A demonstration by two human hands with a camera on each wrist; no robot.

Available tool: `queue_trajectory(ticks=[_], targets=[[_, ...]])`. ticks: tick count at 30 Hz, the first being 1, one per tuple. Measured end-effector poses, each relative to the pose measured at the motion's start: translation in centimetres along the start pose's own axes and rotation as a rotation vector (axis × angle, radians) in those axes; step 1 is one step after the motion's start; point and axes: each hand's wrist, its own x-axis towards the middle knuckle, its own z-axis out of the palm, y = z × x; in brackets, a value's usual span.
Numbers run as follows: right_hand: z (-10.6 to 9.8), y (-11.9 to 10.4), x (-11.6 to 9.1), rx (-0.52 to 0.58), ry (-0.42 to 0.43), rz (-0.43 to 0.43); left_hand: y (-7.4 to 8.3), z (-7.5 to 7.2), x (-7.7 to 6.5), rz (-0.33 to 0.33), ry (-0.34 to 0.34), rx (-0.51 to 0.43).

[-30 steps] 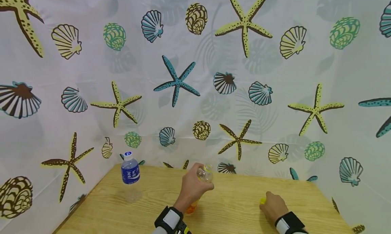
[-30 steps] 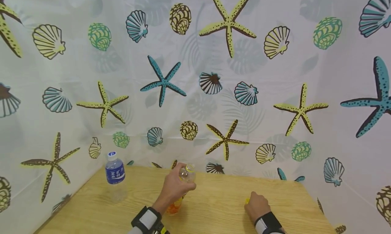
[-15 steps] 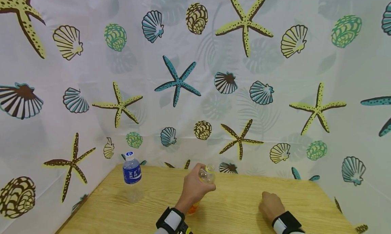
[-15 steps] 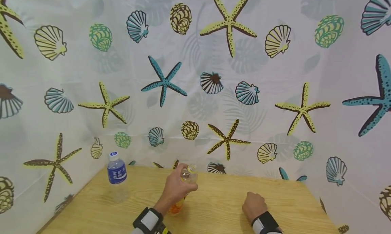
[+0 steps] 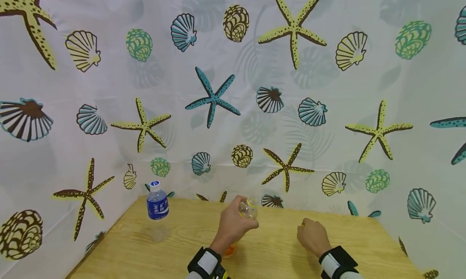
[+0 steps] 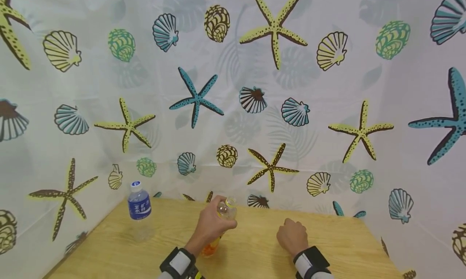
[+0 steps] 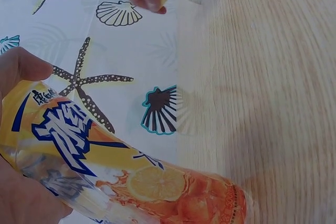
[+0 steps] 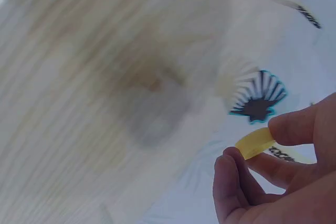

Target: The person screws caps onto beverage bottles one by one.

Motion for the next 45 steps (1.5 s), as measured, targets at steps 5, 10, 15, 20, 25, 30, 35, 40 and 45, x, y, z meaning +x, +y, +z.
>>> queue_trajectory(ticks=[5,10,15,20,25,30,35,40,45], targets=[[-1.6,-2.8,0.4,0.152,-0.012,0.048,-0.1,0.2,0.0,0.010,-0.002,0.006],[-2.9,-5.4,0.4,0.249,-0.024,0.077,-0.2,0.2,0.0,0.011,0.002,0.017],[-3.7,-7.0,0.3,0.251,-0.042,0.038,-0.2,0.3,0.0,0.012,0.002,0.022],[-4.3,-7.7,0.3,0.288,-0.092,0.008,-0.1,0.3,0.1,0.009,0.004,0.022],[-5.0,-8.4,0.2,0.335,-0.085,0.031,-0.2,0.3,0.1,0.010,0.003,0.022],[-6.0,-9.6,0.2,0.342,-0.025,0.003,-0.2,0.3,0.2,0.017,0.000,0.021],[-7.3,-11.7,-0.3,0.357,0.049,-0.098,-0.1,0.3,0.2,0.019,-0.005,0.033],[-7.9,-14.0,-0.8,0.445,0.081,-0.186,0.1,0.3,0.2,0.015,-0.009,0.036],[-7.6,-15.2,-1.0,0.420,0.127,-0.283,0.2,0.2,0.1,0.019,-0.008,0.043]])
